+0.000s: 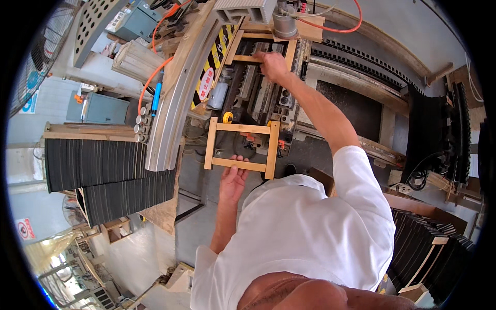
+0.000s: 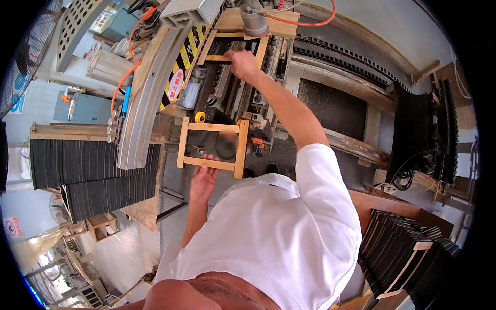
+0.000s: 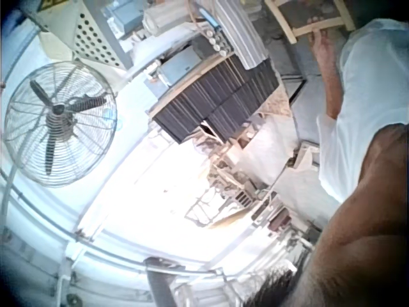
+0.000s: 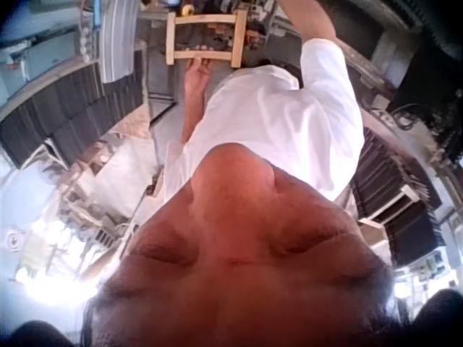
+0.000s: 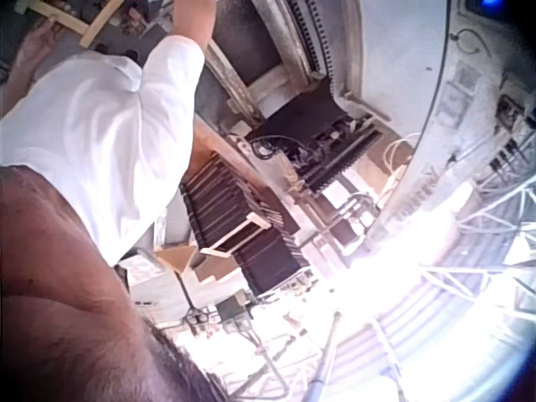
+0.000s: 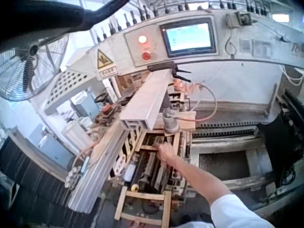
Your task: The person repeatedly picks up small wooden frames and inserts them into a machine, then removes them and places them onto a stack. The action is performed in a continuous loop throughout the video.
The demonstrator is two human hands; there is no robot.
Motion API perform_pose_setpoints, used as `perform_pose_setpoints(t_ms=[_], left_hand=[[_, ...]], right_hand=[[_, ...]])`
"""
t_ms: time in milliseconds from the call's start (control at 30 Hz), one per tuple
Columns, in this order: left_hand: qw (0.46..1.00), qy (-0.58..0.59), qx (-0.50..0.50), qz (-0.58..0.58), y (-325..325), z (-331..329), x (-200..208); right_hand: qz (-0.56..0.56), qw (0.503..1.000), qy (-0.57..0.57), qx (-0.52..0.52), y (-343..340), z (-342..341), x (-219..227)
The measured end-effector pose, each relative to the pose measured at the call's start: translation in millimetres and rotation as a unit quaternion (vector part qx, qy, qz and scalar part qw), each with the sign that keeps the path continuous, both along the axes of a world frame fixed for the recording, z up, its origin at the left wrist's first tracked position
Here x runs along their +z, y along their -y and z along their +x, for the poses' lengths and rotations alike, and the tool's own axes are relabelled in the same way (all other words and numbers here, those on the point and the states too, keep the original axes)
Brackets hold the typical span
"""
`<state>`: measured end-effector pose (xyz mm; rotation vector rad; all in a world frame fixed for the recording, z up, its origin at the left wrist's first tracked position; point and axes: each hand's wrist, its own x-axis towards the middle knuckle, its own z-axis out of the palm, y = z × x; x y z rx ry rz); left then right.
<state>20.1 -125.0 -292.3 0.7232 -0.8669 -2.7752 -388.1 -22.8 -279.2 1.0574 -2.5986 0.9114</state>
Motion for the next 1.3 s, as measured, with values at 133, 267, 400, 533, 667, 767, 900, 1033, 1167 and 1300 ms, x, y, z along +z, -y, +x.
perform_pose_setpoints(t_ms=[133,267,400,533,667,767,900,1033,1167,1300], left_hand=[[1.0,-0.016,0.004,0.004,5.0,-0.4,-2.9],[1.0,-0.014,0.009,-0.002,7.4,1.0,-5.8],[1.0,-0.005,0.013,-0.007,15.0,12.9,-7.7],[1.0,0.005,0.019,-0.007,24.4,28.8,-7.4],[0.999,0.042,0.0,-0.028,39.0,36.3,-4.7],[0.998,0.041,-0.019,-0.033,48.8,38.6,-6.3],[0.995,0.076,-0.028,-0.057,60.9,38.1,-9.7],[0.992,0.091,-0.034,-0.078,68.6,43.3,-22.7],[0.991,0.107,-0.02,-0.072,66.7,58.6,-38.3],[0.99,0.124,0.006,-0.06,57.1,64.3,-42.9]], right_hand=[[0.044,0.998,0.043,-0.007,2.2,-9.7,7.5],[0.006,1.0,0.014,0.013,-1.6,-21.1,-1.5],[0.038,0.999,0.016,0.017,-3.2,-19.2,0.3],[0.08,0.994,0.072,0.026,-7.6,-15.3,14.4],[0.126,0.989,0.077,0.023,-1.7,-19.0,15.1],[0.136,0.99,0.031,0.034,0.2,-16.0,16.2],[0.167,0.985,-0.024,0.04,1.0,-18.3,10.7],[0.207,0.975,-0.028,0.069,-3.2,-23.6,15.8],[0.235,0.969,-0.014,0.07,0.3,-29.6,22.8],[0.214,0.974,-0.04,0.06,-1.8,-35.5,17.3]])
